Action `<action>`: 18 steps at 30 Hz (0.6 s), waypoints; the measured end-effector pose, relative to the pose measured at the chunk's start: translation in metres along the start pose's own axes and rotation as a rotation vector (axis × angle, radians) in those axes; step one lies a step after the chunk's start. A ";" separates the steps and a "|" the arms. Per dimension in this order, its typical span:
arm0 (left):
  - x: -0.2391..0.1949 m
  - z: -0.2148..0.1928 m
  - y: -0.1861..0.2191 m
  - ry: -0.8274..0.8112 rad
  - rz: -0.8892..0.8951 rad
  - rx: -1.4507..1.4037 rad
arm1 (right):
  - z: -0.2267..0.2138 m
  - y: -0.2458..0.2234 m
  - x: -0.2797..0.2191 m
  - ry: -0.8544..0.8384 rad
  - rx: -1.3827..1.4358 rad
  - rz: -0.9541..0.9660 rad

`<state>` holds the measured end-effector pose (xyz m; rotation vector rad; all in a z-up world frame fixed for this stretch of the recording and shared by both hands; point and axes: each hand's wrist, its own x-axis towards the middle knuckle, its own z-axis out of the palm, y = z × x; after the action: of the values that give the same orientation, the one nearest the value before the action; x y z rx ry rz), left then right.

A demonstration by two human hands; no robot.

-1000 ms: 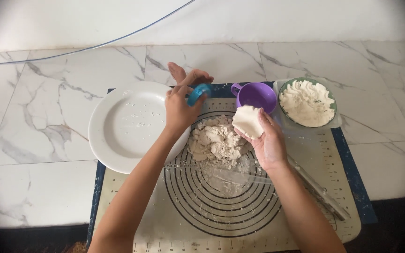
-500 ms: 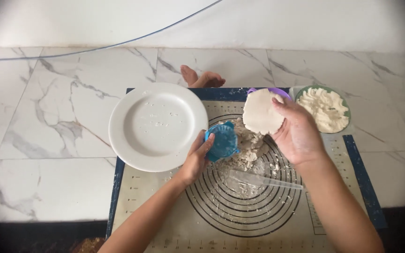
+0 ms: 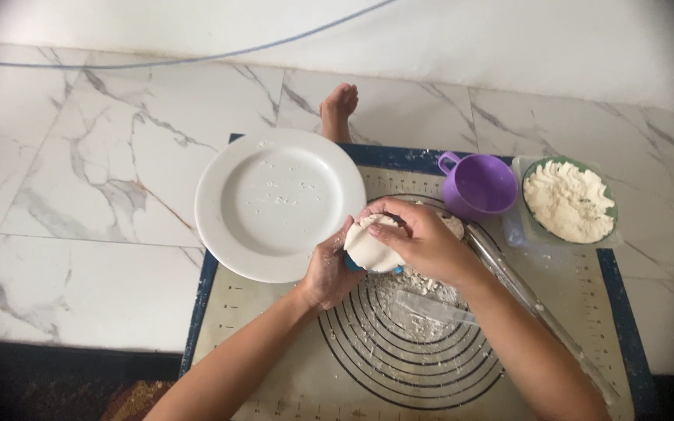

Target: The person is using a blue plastic mold to shape pieces of white dough into small pastries or dumplings.

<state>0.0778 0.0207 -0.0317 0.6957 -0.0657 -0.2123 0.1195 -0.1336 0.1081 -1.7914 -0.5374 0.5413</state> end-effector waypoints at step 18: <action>-0.008 0.034 0.021 0.141 -0.103 0.136 | 0.009 0.014 -0.019 0.282 -0.349 -0.144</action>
<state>0.0693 0.0164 0.0081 0.8490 0.0915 -0.2585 0.1005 -0.1422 0.0944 -2.0962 -0.5833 0.0919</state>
